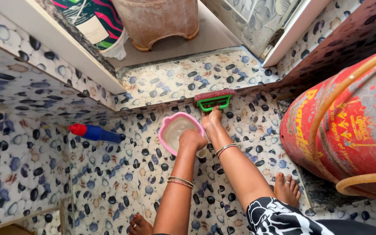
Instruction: The person scrubs the tiled floor and lower wall area of a bathroom by hand using a green scrub brush, dipping it into a small pink bucket containing water.
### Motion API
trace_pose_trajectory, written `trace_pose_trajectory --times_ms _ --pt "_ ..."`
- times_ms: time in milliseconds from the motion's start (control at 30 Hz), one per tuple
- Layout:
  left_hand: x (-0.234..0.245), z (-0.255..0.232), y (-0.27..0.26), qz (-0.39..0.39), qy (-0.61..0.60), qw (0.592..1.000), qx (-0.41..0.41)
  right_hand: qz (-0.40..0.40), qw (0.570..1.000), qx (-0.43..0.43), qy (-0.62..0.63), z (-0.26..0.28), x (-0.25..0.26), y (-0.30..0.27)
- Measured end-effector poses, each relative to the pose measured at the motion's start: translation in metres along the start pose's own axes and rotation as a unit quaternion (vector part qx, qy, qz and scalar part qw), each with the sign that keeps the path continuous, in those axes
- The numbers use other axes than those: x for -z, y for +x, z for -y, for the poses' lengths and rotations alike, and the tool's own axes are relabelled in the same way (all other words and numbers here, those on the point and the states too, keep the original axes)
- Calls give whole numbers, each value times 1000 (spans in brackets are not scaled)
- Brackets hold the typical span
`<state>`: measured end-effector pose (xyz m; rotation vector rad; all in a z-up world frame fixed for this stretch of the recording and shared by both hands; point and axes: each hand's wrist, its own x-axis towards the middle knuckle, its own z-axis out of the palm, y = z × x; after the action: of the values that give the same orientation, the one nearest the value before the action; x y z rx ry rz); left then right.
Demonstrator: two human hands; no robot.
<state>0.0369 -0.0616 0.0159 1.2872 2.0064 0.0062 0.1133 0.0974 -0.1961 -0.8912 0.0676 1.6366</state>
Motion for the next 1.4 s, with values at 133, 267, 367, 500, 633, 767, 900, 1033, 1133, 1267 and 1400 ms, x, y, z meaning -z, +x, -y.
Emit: trace_pose_trajectory --times_ms 133,267,367,500,633,767,900,1033,1133,1267,1400 --pt "-1 4 -1 -4 16 1000 4 20 999 39 -3 72 -4 33" --pt "1 5 -14 -36 15 999 -12 30 997 74 5 145 0 44" --pt "4 4 -22 -47 6 999 -20 0 995 97 11 184 4 36" --pt "6 8 -23 -57 -8 998 -31 -4 994 103 42 136 5 19" --pt "5 5 -23 -53 -19 998 -15 3 998 45 32 32 0 -4" --pt "6 4 -28 -56 -9 998 -16 -20 1000 -8 -3 -9 -4 -21" --pt "7 3 -29 -49 -4 999 -7 -31 998 47 -26 65 -3 6" --pt "8 2 -29 -49 -2 999 -2 -109 982 140 -66 188 -2 38" --pt "6 3 -26 -49 4 999 -5 -239 947 169 -132 267 0 50" --pt "6 2 -24 -50 -5 999 -14 -301 917 238 -107 286 -6 56" --pt "4 4 -23 -60 1 998 -22 -223 887 403 26 290 -17 59"
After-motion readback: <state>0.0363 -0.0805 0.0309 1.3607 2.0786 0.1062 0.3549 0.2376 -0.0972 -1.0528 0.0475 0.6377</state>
